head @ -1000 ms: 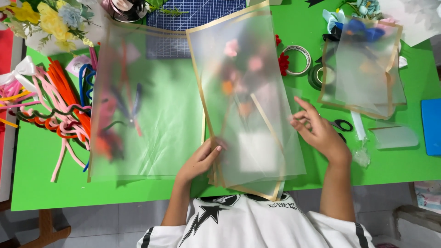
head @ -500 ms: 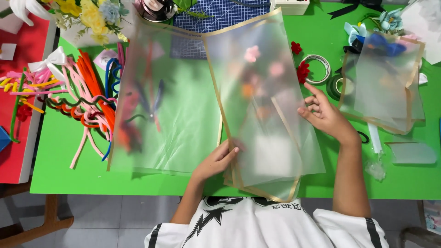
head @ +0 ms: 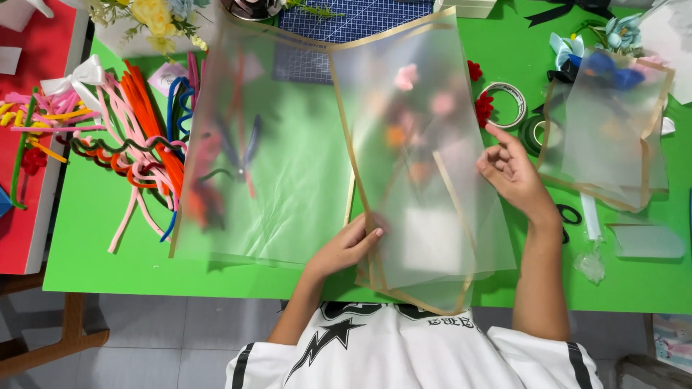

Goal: The person places a foam block with artificial flowers on a green table, then wraps it with a translucent sheet and secures it with tape. They handle multiple sheets and adjust the wrapping to fit the foam block.

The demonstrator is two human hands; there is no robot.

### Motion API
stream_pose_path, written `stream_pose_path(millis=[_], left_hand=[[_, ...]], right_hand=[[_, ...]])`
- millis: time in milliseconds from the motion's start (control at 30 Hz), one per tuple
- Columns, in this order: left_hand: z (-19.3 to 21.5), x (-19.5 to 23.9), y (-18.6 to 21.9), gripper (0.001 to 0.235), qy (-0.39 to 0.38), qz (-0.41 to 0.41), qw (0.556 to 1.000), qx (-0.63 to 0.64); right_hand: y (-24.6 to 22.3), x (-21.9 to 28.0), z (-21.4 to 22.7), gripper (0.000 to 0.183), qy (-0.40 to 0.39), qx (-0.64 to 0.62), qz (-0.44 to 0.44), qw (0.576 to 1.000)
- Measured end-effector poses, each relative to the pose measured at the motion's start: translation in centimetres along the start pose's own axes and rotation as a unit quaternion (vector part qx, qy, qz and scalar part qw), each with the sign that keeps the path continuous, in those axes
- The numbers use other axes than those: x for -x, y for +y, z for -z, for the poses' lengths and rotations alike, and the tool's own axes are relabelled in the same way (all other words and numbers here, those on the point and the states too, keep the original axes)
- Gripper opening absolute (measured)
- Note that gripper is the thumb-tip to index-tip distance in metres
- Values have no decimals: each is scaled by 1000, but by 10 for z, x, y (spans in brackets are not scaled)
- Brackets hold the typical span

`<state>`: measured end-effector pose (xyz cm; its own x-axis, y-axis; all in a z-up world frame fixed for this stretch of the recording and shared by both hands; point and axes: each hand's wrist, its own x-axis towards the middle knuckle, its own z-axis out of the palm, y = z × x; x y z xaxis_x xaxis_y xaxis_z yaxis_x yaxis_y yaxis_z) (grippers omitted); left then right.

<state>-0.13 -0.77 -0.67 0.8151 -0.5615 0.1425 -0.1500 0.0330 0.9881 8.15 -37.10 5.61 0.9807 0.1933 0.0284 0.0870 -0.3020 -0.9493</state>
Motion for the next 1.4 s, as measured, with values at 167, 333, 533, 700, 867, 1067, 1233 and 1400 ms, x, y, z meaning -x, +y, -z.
stream_pose_path(millis=[167,333,533,700,867,1067,1233,1400], left_hand=[[-3,4,-30,25,-4,22,1000,-9],[-2,3,-12,25,-6,30,999,-14],[2,3,11,37,-27,18,999,5],[5,5,20,41,-65,67,996,2],[6,4,37,61,-121,1,992,39],[4,6,20,35,-98,19,993,67],[8,7,36,32,-77,15,997,13],[6,8,38,34,-75,23,997,26]], right_hand=[[-11,7,-6,77,-34,-64,12,997],[-19,13,-14,75,-32,-58,35,997],[-34,17,-13,52,-18,-23,47,998],[-106,-16,-9,50,-37,27,25,999],[-169,-91,-33,37,-79,56,96,991],[-227,-156,-124,31,-123,-7,197,973],[-233,-161,-161,23,-120,-87,217,965],[-212,-149,-164,46,-200,15,203,959]])
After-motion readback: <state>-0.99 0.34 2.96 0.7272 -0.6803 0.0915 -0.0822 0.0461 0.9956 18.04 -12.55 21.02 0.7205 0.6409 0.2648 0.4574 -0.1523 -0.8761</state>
